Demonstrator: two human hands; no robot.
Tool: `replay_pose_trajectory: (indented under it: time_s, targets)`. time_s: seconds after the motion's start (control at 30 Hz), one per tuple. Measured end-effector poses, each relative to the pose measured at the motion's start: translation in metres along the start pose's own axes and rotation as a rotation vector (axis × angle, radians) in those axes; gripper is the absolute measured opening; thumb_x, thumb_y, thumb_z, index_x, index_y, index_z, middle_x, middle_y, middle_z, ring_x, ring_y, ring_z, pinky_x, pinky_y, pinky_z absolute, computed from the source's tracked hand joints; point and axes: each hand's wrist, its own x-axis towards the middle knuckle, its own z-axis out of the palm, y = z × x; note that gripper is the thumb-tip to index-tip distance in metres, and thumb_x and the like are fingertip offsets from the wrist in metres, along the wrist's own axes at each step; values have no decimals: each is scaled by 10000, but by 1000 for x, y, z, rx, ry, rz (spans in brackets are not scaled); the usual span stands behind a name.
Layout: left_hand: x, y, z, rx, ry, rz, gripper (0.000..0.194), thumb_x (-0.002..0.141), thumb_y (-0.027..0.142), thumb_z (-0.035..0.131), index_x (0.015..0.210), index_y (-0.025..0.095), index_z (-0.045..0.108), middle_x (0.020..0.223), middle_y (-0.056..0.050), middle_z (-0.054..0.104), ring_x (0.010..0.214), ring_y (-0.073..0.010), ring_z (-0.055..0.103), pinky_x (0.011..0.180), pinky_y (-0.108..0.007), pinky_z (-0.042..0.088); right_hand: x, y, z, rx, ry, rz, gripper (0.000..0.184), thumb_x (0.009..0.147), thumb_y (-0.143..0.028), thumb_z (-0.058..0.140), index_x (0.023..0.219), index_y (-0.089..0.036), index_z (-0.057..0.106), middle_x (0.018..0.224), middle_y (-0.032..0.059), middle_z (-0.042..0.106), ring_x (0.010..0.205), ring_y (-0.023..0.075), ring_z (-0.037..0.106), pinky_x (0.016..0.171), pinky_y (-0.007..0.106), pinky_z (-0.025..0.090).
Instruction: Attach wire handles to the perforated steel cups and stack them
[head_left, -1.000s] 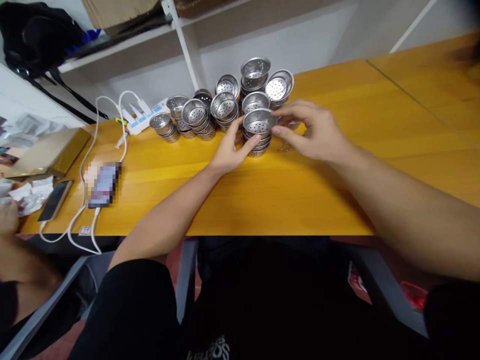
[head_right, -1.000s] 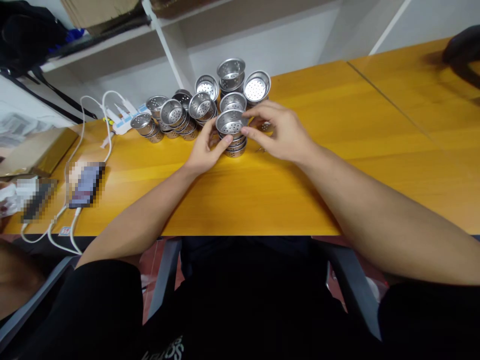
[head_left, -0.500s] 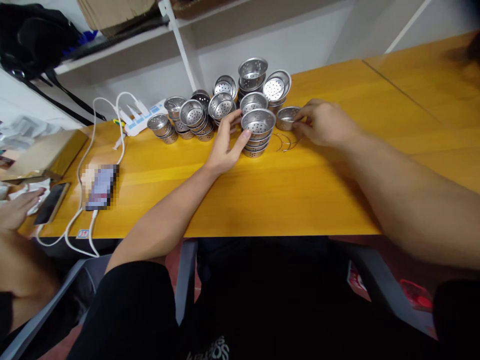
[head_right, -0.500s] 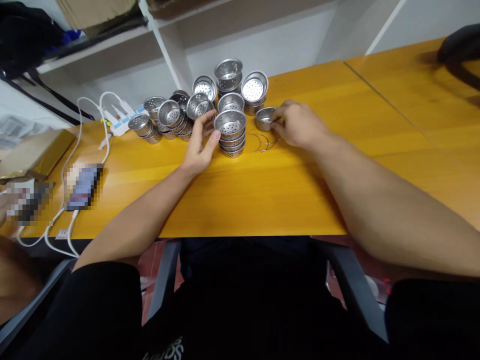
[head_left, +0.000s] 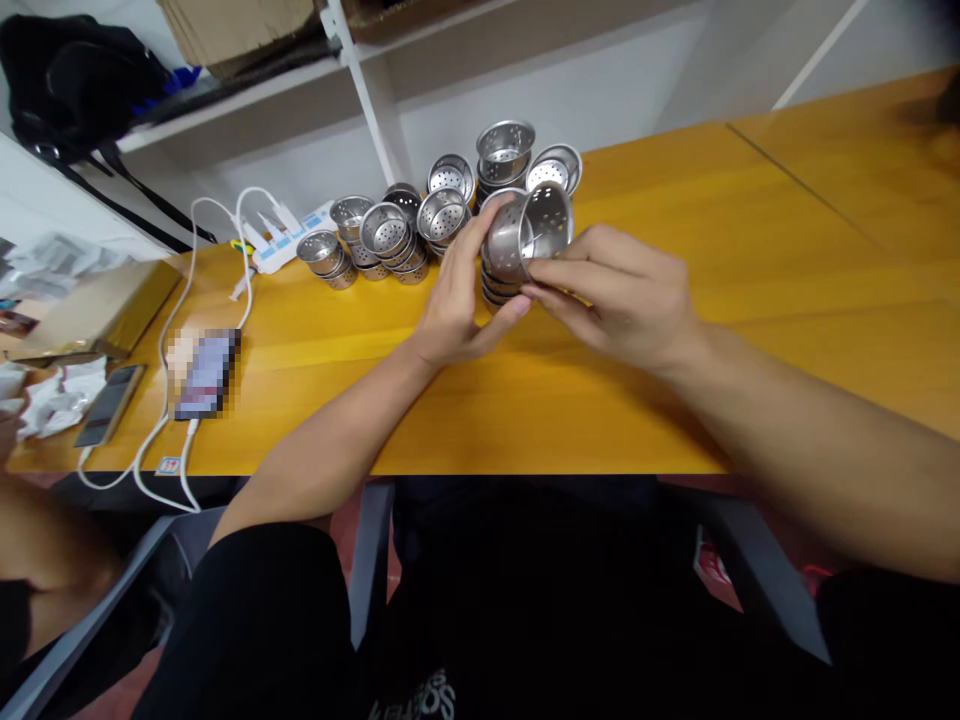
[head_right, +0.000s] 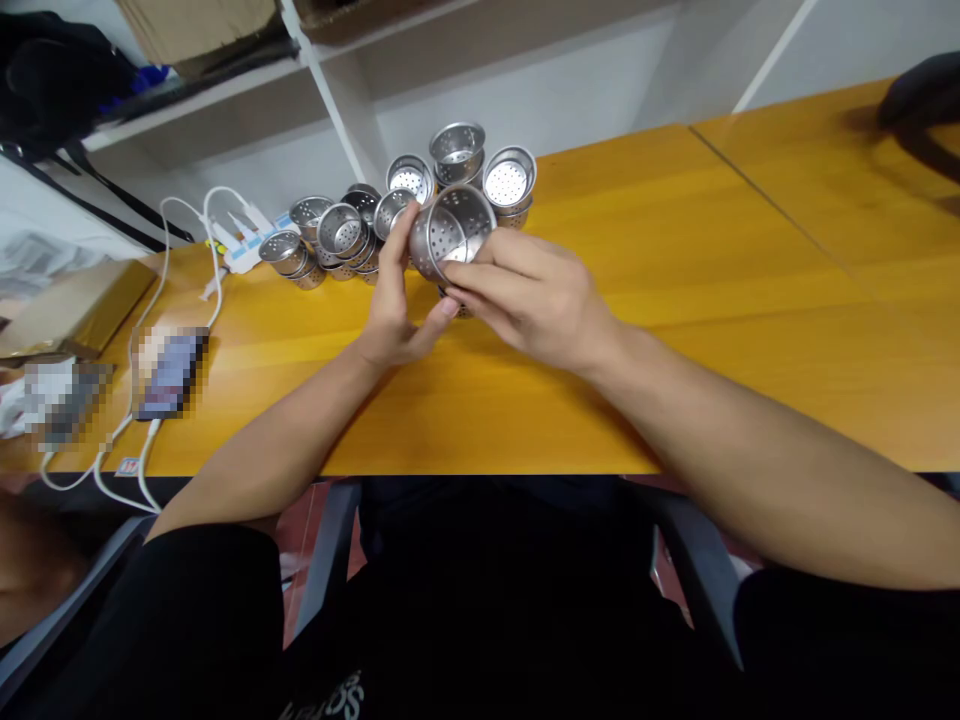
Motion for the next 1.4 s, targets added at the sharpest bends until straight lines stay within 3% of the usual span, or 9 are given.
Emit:
replay_pose_trajectory:
  time_s: [0.2, 0.3, 0.43, 0.53, 0.67, 0.83, 0.97, 1.17, 1.4]
  targets:
    - [-5, -10, 1, -103, 78, 20, 1093, 1261, 993, 391, 2092, 420, -29, 2123, -115, 384, 2002, -435, 468, 1678, -587, 419, 4, -2, 2, 143, 28, -89, 361, 1359, -461, 649, 1627, -453, 890, 1290, 77, 903, 1112, 322, 923, 982, 514, 817]
    - [-5, -19, 0, -132, 84, 11, 1073, 1255, 1006, 378, 2082, 455, -26, 2076, -97, 436, 1967, -427, 511, 1664, -608, 418, 7, 0, 2, 184, 11, -168, 406, 1356, -410, 663, 1720, -448, 837, 1328, 77, 892, 1132, 316, 921, 991, 515, 824]
    - [-4, -17, -6, -79, 90, 54, 1070, 1231, 1005, 483, 2076, 479, 91, 1986, -83, 488, 1892, -452, 559, 1598, -655, 466, 6, 0, 1, 220, -90, -82, 529, 1270, -597, 808, 1766, -414, 800, 1599, 146, 803, 1300, 407, 880, 1073, 624, 818]
    - [-4, -15, -10, -60, 56, 80, 1087, 1214, 1024, 485, 2069, 485, 86, 1967, -92, 478, 1882, -487, 552, 1596, -711, 438, 4, 1, -1, 255, -159, 44, 501, 1209, -724, 851, 1587, -397, 879, 1706, 159, 732, 1369, 457, 840, 1142, 697, 793]
    - [-4, -16, -12, -44, 14, 55, 1103, 1202, 1057, 447, 2060, 493, 46, 1976, -116, 459, 1919, -543, 497, 1617, -802, 358, 7, 6, -6, 271, -70, 21, 442, 1197, -739, 826, 1362, -335, 895, 1600, 187, 756, 1492, 525, 771, 1269, 807, 709]
    - [-2, -15, -14, -6, -5, 78, 1072, 1214, 1023, 474, 2054, 462, 111, 1951, -141, 503, 1914, -557, 506, 1613, -855, 345, 11, 8, -9, 302, -51, 133, 436, 1198, -804, 814, 1345, -408, 924, 1597, 151, 831, 1577, 507, 757, 1413, 821, 626]
    - [0, -10, -18, 41, -38, 72, 1039, 1231, 1021, 390, 2050, 444, 119, 1941, -156, 515, 1890, -539, 552, 1599, -850, 388, 10, 10, -2, 497, -62, 213, 466, 1116, -867, 918, 1353, -467, 960, 1582, 110, 866, 1515, 469, 807, 1382, 799, 675]
    - [2, -3, -24, 89, -82, 59, 1004, 1238, 1027, 310, 2035, 450, 113, 1940, -162, 495, 1852, -521, 589, 1573, -832, 429, 12, 12, 3, 709, -35, 299, 414, 980, -794, 1115, 1095, -424, 968, 1552, 76, 869, 1392, 403, 851, 1378, 699, 707]
    - [5, -3, -25, 27, -67, 94, 1015, 1223, 1022, 398, 2054, 503, 134, 1943, -121, 497, 1842, -528, 591, 1572, -795, 409, 6, 19, 2, 671, -37, 176, 289, 1118, -679, 1032, 1292, -453, 985, 1621, 89, 847, 1378, 389, 888, 1293, 736, 777]
